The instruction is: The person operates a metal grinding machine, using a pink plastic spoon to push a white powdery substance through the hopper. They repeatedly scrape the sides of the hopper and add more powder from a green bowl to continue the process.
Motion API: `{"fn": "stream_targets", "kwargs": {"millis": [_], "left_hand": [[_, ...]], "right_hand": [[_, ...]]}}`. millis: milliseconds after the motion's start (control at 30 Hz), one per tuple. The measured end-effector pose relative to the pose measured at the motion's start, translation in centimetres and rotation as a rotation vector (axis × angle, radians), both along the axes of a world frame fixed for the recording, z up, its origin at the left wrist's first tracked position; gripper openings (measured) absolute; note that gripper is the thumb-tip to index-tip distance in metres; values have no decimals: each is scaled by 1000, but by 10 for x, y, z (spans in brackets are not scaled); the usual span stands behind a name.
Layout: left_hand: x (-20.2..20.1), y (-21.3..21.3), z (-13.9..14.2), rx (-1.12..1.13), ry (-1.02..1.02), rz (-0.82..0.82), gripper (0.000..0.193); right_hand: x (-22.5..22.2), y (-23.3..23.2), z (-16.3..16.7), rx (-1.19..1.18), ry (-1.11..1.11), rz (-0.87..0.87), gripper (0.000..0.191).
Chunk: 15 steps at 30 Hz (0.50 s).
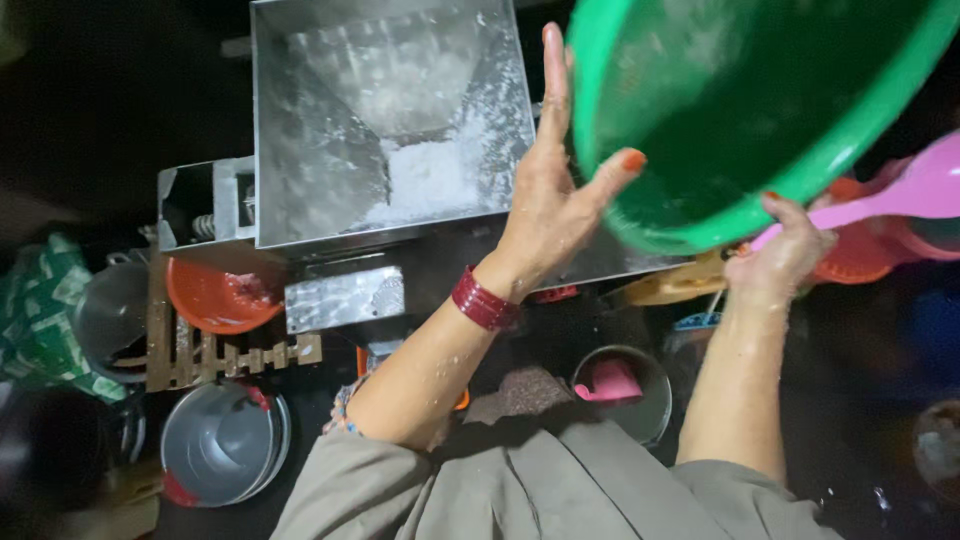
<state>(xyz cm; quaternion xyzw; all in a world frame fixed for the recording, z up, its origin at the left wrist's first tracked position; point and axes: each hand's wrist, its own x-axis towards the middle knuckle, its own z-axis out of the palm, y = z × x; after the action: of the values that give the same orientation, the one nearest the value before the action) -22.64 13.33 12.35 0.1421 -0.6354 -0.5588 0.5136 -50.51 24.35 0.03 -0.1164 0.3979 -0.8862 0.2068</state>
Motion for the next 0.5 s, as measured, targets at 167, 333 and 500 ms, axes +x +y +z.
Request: {"fn": "stream_targets", "kwargs": {"millis": [167, 333, 500], "left_hand": [[64, -24, -7, -600, -562, 653, 97], [197, -75, -14, -200, -1340, 1206, 88], [238, -83, -27, 389, -1304, 974, 95]], "right_hand": [[-68, 39, -64, 406, -154, -284, 43], [-86, 48, -116, 526, -144, -450, 42], [-90, 18, -123, 611, -391, -485, 27]]}}
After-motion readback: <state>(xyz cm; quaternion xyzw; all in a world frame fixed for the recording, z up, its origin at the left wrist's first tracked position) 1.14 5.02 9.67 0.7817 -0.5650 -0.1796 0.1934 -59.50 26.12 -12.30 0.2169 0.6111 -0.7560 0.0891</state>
